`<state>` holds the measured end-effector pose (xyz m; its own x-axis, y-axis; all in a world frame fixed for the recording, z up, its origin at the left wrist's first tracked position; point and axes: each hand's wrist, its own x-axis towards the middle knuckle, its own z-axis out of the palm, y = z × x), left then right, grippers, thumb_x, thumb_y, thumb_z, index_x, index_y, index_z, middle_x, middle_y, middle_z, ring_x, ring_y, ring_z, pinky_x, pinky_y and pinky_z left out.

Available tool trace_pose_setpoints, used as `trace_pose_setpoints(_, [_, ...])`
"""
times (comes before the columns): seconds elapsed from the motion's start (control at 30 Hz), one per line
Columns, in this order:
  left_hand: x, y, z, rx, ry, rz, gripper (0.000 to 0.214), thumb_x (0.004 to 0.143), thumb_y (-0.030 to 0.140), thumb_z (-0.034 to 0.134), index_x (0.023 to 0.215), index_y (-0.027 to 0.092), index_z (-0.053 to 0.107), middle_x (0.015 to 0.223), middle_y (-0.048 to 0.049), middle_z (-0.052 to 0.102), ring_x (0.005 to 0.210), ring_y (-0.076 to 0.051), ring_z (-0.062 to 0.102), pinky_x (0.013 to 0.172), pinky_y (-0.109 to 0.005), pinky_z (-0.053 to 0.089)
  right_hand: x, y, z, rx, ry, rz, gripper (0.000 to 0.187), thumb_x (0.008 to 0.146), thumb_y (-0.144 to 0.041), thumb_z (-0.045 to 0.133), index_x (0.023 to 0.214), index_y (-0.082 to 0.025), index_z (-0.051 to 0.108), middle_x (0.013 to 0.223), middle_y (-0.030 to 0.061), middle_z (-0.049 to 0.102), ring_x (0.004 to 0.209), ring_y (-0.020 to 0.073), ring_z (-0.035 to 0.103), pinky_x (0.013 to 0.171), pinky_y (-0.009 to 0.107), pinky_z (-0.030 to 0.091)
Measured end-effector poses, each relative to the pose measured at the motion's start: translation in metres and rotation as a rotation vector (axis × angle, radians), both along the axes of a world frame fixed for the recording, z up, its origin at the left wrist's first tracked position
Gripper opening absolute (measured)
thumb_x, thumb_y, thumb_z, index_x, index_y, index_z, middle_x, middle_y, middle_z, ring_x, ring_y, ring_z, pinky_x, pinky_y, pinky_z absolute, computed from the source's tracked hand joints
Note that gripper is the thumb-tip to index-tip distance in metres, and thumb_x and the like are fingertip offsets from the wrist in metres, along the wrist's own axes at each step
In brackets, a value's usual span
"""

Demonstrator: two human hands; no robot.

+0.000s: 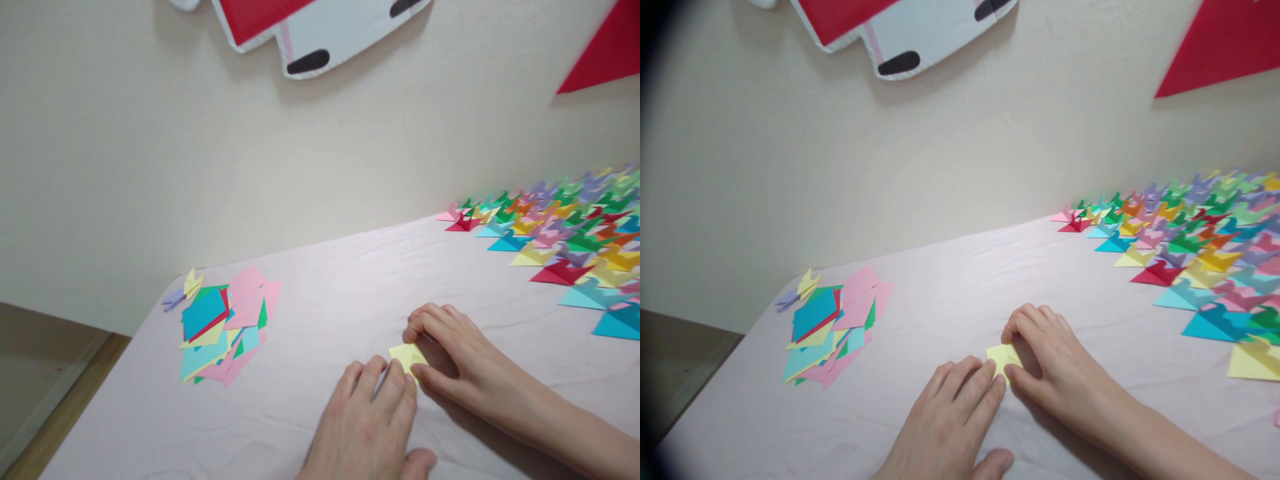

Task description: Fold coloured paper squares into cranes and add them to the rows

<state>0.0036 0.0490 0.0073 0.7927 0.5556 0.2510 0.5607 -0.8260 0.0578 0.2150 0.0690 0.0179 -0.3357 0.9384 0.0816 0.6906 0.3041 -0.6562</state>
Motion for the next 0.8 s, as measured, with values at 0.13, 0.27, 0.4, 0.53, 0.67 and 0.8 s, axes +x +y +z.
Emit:
trace_pose_setpoints(0.13, [-0.002, -0.001, -0.002, 0.018, 0.031, 0.002, 0.058, 0.088, 0.060, 0.057, 0.123, 0.014, 0.059, 0.129, -0.0077, 0.062, 0.117, -0.026, 0.051, 0.097, -0.037, 0.043, 0.007, 0.005, -0.001, -0.034, 0.082, 0.003, 0.017, 0.082, -0.014, 0.049, 0.096, -0.023, 0.052, 0.099, 0.0059, 0.058, 0.095, 0.0246, 0.051, 0.084, 0.043, 0.044])
trace_pose_setpoints(0.27, [-0.005, -0.003, -0.009, 0.080, 0.040, 0.014, 0.059, 0.086, 0.064, 0.057, 0.120, 0.016, 0.060, 0.129, -0.0070, 0.062, 0.114, -0.025, 0.053, 0.096, -0.037, 0.043, 0.018, 0.013, 0.000, -0.081, 0.168, -0.032, 0.016, 0.083, -0.014, 0.045, 0.094, -0.022, 0.054, 0.092, 0.0048, 0.058, 0.088, 0.0221, 0.055, 0.079, 0.038, 0.048])
trace_pose_setpoints(0.4, [0.001, -0.009, -0.017, 0.160, 0.014, 0.057, 0.070, 0.083, 0.071, 0.056, 0.123, 0.013, 0.059, 0.119, -0.0107, 0.065, 0.109, -0.027, 0.057, 0.096, -0.037, 0.044, 0.020, 0.010, 0.005, -0.098, 0.193, -0.066, 0.013, 0.089, -0.020, 0.044, 0.093, -0.023, 0.056, 0.090, 0.0035, 0.059, 0.083, 0.0203, 0.057, 0.077, 0.036, 0.049])
trace_pose_setpoints(0.53, [0.017, -0.016, -0.008, -0.031, 0.022, 0.174, 0.082, 0.080, 0.074, 0.057, 0.132, 0.010, 0.054, 0.122, -0.0156, 0.062, 0.109, -0.032, 0.056, 0.097, -0.045, 0.045, 0.009, -0.002, 0.012, -0.020, 0.098, 0.022, 0.017, 0.091, -0.019, 0.045, 0.095, -0.023, 0.061, 0.094, 0.0055, 0.062, 0.091, 0.0215, 0.056, 0.083, 0.037, 0.048])
trace_pose_setpoints(0.67, [0.021, -0.013, 0.022, -0.233, -0.055, 0.259, 0.064, 0.082, 0.053, 0.069, 0.129, 0.012, 0.053, 0.130, -0.0144, 0.055, 0.115, -0.032, 0.050, 0.099, -0.048, 0.044, -0.001, -0.010, 0.021, 0.109, 0.026, 0.112, 0.019, 0.093, -0.019, 0.047, 0.098, -0.022, 0.066, 0.099, 0.0077, 0.064, 0.094, 0.0226, 0.055, 0.084, 0.039, 0.047])
trace_pose_setpoints(0.8, [0.009, -0.001, 0.042, -0.347, -0.168, 0.232, 0.040, 0.084, 0.020, 0.068, 0.122, 0.020, 0.053, 0.129, -0.0058, 0.054, 0.115, -0.024, 0.049, 0.100, -0.041, 0.043, -0.006, -0.013, 0.027, 0.144, -0.015, 0.126, 0.018, 0.094, -0.017, 0.049, 0.094, -0.021, 0.067, 0.095, 0.0073, 0.064, 0.092, 0.0224, 0.056, 0.082, 0.040, 0.048])
